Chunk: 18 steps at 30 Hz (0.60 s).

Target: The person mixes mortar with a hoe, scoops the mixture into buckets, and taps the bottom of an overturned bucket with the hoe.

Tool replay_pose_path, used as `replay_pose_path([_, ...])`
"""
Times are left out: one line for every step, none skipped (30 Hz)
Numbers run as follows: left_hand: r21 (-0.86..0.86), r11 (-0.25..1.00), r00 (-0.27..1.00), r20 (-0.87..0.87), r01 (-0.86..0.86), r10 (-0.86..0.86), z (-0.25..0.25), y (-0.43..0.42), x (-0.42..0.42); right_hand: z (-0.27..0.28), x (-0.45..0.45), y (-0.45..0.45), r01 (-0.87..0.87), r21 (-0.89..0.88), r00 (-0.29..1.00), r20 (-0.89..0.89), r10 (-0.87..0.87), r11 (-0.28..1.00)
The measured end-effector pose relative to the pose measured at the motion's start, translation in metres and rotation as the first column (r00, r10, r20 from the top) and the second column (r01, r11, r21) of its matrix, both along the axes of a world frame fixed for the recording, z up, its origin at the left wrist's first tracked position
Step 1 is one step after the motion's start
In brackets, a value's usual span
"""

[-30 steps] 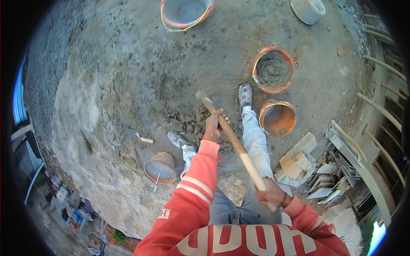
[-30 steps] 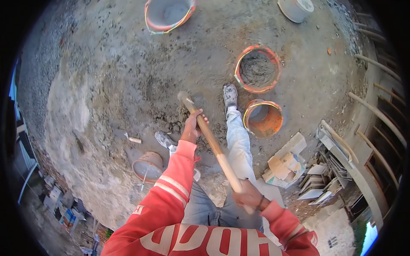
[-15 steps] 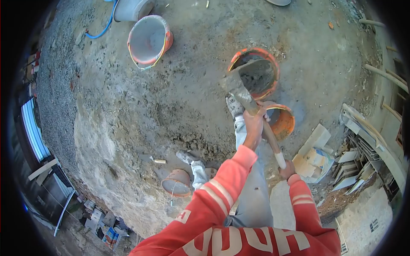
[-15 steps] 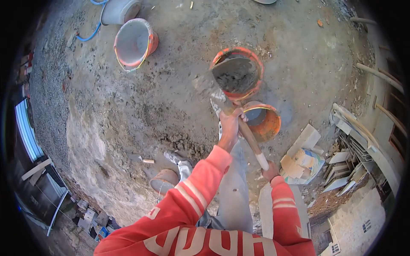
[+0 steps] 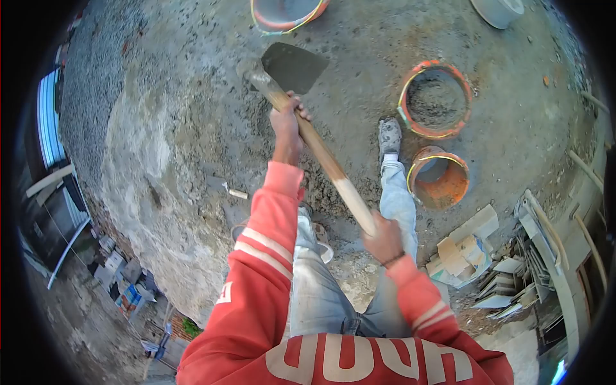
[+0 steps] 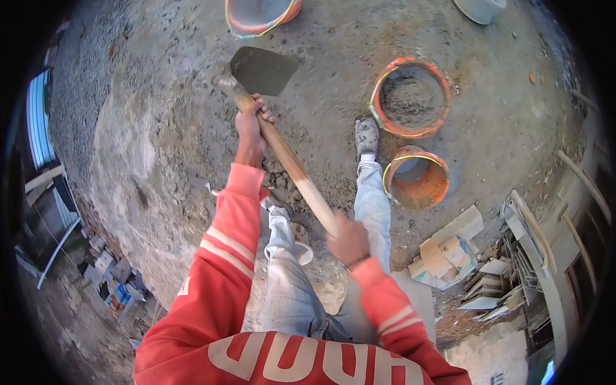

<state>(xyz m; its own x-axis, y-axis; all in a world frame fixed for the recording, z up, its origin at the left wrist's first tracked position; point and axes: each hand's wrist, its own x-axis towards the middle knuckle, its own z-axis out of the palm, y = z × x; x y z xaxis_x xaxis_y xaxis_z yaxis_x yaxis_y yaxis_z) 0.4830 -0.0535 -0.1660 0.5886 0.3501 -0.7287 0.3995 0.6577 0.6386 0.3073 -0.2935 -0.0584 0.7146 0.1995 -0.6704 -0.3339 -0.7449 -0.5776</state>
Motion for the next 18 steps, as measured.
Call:
replay_pose_path([0.075,0.997,1.0,-0.025,0.014,-0.012,-0.015,0.027,0.0,-0.02,-0.002,0.032,0.021,0.032,1.0,0.004,-0.021,0.999])
replay_pose_path([0.085,0.996,0.999,-0.034,-0.007,0.01,-0.03,0.056,-0.002,-0.037,-0.001,0.062,0.052,0.091,0.998,-0.029,-0.05,0.994])
replay_pose_path([0.174,0.985,0.998,-0.054,0.023,-0.014,-0.044,0.083,-0.007,-0.053,-0.002,0.09,0.09,0.145,0.994,-0.07,-0.08,0.985])
replay_pose_path([0.258,0.964,0.997,-0.073,0.057,-0.04,-0.059,0.104,-0.012,-0.076,-0.007,0.117,0.103,0.171,0.993,-0.074,-0.091,0.98])
replay_pose_path([0.263,0.964,0.997,-0.079,0.045,-0.025,-0.071,0.12,-0.018,-0.097,-0.01,0.142,0.116,0.196,0.992,-0.075,-0.103,0.974])
replay_pose_path([0.325,0.94,0.986,-0.154,0.109,-0.061,-0.082,0.134,-0.028,-0.111,-0.007,0.164,0.096,0.191,0.993,-0.083,-0.081,0.977])
replay_pose_path([0.377,0.91,0.969,-0.231,0.175,-0.091,-0.093,0.147,-0.04,-0.124,-0.006,0.182,0.074,0.185,0.994,-0.092,-0.057,0.98])
replay_pose_path([0.447,0.872,0.963,-0.25,0.202,-0.095,-0.116,0.155,-0.058,-0.138,-0.009,0.197,0.056,0.186,0.994,-0.102,-0.038,0.981])
replay_pose_path([0.445,0.875,0.963,-0.256,0.19,-0.079,-0.122,0.155,-0.071,-0.153,-0.014,0.21,0.052,0.162,0.991,-0.133,-0.031,0.985])
replay_pose_path([0.485,0.837,0.926,-0.371,0.254,-0.066,-0.127,0.154,-0.084,-0.162,-0.024,0.219,0.048,0.134,0.986,-0.165,-0.026,0.99])
replay_pose_path([0.509,0.798,0.876,-0.48,0.323,-0.048,-0.131,0.154,-0.097,-0.166,-0.037,0.22,0.034,0.127,0.985,-0.173,-0.012,0.991])
replay_pose_path([0.525,0.778,0.875,-0.481,0.344,-0.062,-0.139,0.154,-0.112,-0.166,-0.05,0.215,0.008,0.115,0.987,-0.16,0.01,0.993])
replay_pose_path([0.513,0.79,0.872,-0.487,0.336,-0.054,-0.144,0.149,-0.13,-0.162,-0.065,0.209,-0.016,0.102,0.988,-0.149,0.031,0.995])
replay_pose_path([0.522,0.779,0.866,-0.497,0.347,-0.053,-0.135,0.136,-0.143,-0.155,-0.078,0.202,-0.023,0.057,0.979,-0.202,0.034,0.998])
replay_pose_path([0.532,0.768,0.861,-0.507,0.356,-0.048,-0.127,0.124,-0.156,-0.149,-0.092,0.193,-0.016,0.066,0.973,-0.227,0.03,0.998])
replay_pose_path([0.581,0.691,0.839,-0.54,0.43,-0.068,-0.143,0.111,-0.182,-0.143,-0.108,0.184,-0.009,0.076,0.968,-0.249,0.027,0.997])
replay_pose_path([0.623,0.603,0.816,-0.571,0.499,-0.085,-0.162,0.099,-0.207,-0.134,-0.128,0.176,-0.015,0.022,0.972,-0.234,0.019,1.0])
replay_pose_path([0.537,0.653,0.772,-0.625,0.534,-0.116,-0.153,0.084,-0.218,-0.126,-0.144,0.166,-0.018,-0.034,0.977,-0.211,0.01,0.999])
